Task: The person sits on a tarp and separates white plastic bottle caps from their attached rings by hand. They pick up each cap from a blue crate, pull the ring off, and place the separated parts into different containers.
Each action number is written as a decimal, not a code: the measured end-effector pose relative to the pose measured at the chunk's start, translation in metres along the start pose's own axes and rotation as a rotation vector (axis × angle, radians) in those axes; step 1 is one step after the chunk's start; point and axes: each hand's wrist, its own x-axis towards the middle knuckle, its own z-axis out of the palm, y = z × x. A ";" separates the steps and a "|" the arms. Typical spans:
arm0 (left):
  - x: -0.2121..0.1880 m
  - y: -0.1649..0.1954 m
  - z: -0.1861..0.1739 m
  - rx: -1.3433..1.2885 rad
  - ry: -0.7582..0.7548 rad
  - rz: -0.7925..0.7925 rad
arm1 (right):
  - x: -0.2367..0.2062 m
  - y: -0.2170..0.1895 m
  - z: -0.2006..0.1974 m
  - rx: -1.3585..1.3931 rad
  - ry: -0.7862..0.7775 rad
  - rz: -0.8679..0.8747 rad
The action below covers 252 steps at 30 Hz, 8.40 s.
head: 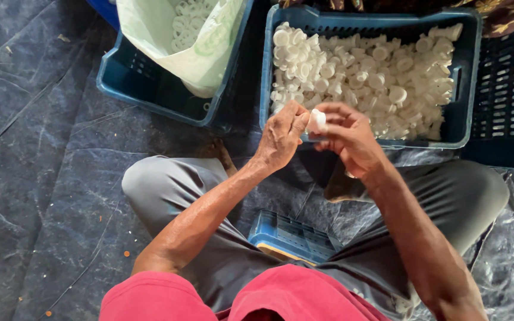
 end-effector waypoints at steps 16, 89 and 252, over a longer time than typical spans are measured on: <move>-0.003 0.003 -0.001 0.083 -0.017 -0.021 | -0.003 0.002 -0.006 0.301 0.004 0.121; 0.015 -0.013 -0.013 -0.371 -0.153 -0.269 | -0.007 0.006 0.008 -0.212 0.043 -0.348; -0.006 0.029 -0.001 0.279 0.179 0.261 | -0.023 0.003 0.024 0.041 0.019 -0.180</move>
